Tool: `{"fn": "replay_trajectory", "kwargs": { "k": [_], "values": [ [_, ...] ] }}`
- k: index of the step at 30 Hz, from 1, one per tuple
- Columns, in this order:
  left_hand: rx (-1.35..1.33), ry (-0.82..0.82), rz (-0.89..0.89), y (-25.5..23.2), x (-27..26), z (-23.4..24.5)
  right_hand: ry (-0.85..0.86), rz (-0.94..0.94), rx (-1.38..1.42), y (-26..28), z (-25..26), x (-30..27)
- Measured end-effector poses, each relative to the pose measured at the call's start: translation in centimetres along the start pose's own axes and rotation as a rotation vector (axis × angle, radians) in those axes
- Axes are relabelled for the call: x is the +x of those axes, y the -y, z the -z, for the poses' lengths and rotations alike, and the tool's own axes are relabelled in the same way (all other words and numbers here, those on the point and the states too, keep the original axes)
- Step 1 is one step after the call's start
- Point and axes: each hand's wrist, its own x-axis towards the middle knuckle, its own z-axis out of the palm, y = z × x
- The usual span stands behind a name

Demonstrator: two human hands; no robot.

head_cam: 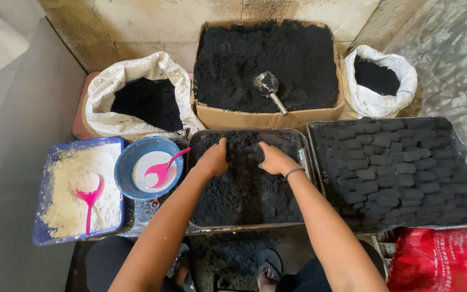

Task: The person mixes a dark granular material in a metal tray by hand, then shapes it into small rectangular briquettes and places them on a tray to the right. The person also handles a white powder and a liquid in a bowl nearby.

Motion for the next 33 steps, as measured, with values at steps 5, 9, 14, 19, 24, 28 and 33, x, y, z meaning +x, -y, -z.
{"fn": "replay_trajectory", "kwargs": {
  "k": [5,9,14,19,24,28,33],
  "values": [
    [0.045,-0.005,-0.043,1.0,1.2,-2.4,-0.093,0.083,-0.074,-2.2,-1.8,2.4],
    [0.037,-0.084,-0.066,2.0,2.7,-4.2,-0.174,0.133,-0.136,-0.7,-1.8,1.1],
    [0.095,-0.209,-0.048,0.9,2.5,-3.9,-0.281,0.152,-0.202,-0.6,-2.0,1.9],
    [0.072,-0.226,-0.01,0.5,2.0,-4.4,-0.295,0.142,-0.182,-0.4,-2.2,1.3],
    [-0.135,-0.09,-0.072,-0.9,-1.4,-2.1,0.0,0.082,0.026,1.1,-1.1,-1.6],
    [-0.03,0.033,-0.055,1.5,-2.2,-2.9,-0.022,0.122,0.093,-1.7,-2.3,-0.7],
    [0.439,0.29,-0.076,2.4,-6.4,-2.9,-0.054,0.209,0.021,-7.2,-5.1,-0.9]
  ]
}}
